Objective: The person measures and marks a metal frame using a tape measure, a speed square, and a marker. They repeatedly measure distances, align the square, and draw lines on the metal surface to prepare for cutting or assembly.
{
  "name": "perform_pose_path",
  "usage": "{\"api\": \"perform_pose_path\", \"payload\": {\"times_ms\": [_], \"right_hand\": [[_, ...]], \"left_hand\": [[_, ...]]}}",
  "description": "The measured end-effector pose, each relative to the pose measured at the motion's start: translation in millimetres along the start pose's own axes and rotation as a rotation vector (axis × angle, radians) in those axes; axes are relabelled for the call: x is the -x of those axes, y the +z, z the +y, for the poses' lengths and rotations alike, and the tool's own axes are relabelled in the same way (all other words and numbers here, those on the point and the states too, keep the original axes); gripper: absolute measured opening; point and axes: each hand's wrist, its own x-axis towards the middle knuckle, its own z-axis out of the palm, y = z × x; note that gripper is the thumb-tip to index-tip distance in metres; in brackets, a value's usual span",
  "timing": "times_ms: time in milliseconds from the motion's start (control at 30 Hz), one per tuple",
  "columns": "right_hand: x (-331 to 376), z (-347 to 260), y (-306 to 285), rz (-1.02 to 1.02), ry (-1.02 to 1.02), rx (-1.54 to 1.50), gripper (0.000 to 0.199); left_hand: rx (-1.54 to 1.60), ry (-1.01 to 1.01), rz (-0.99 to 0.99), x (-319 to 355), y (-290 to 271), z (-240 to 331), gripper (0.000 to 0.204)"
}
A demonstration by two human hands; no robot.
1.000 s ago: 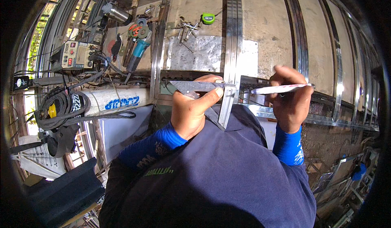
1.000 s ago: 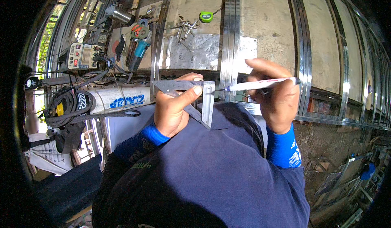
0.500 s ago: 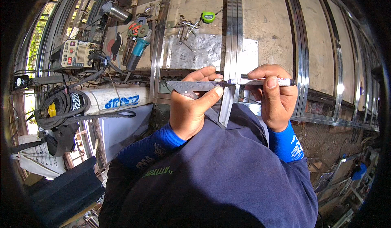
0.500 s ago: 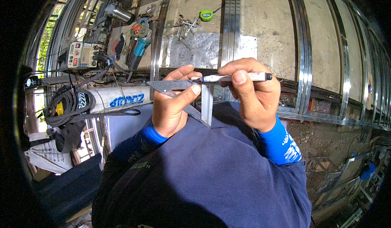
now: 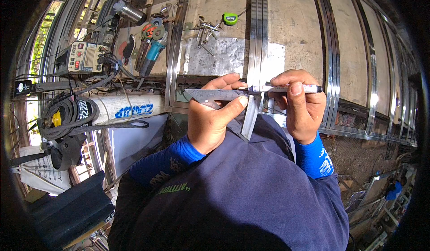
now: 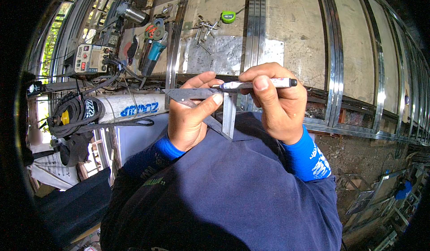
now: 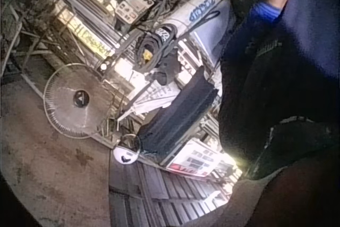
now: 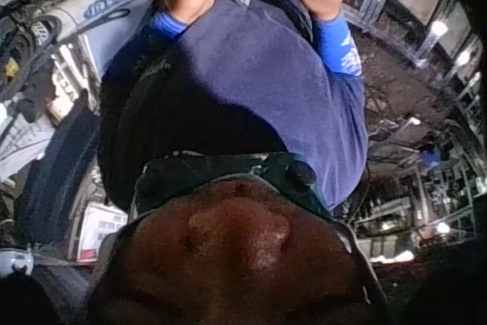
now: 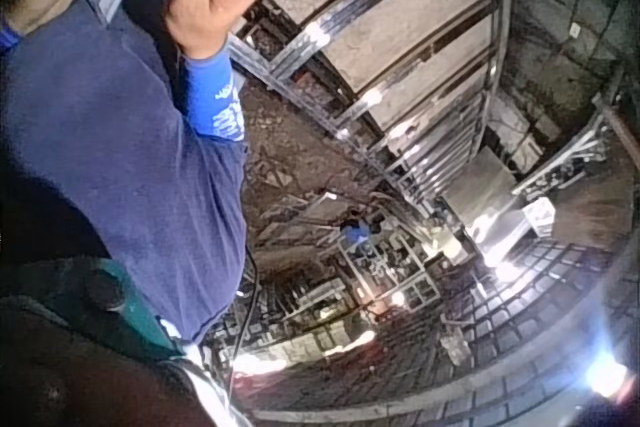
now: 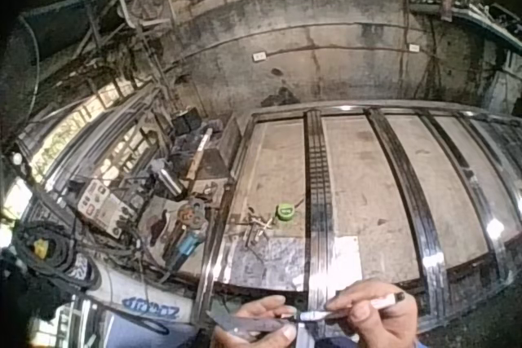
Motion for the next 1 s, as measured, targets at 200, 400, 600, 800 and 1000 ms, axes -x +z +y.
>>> {"api": "perform_pose_path", "payload": {"times_ms": [200,400,600,800,1000], "right_hand": [[0.8,-1.5,-3.4,-0.015,0.045,0.000,0.027],[1.4,-7.6,-17.2,0.004,0.009,0.111,0.028],[2.9,-4.9,-25.4,0.182,-0.096,0.013,0.036],[-2.6,10.5,-25.3,0.087,0.058,0.060,0.023],[11.3,40.2,10.1,-0.187,0.268,0.414,0.021]], "left_hand": [[-0.020,-0.002,-0.009,-0.3,-0.3,0.6,0.049],[-0.003,-0.017,-0.009,-1.2,0.2,1.0,0.049],[0.005,-0.019,-0.013,-2.3,-0.2,0.6,0.049],[0.078,-0.037,0.035,-6.7,-6.5,-8.6,0.047],[0.127,-0.070,0.093,-15.8,-20.4,-22.9,0.046]]}}
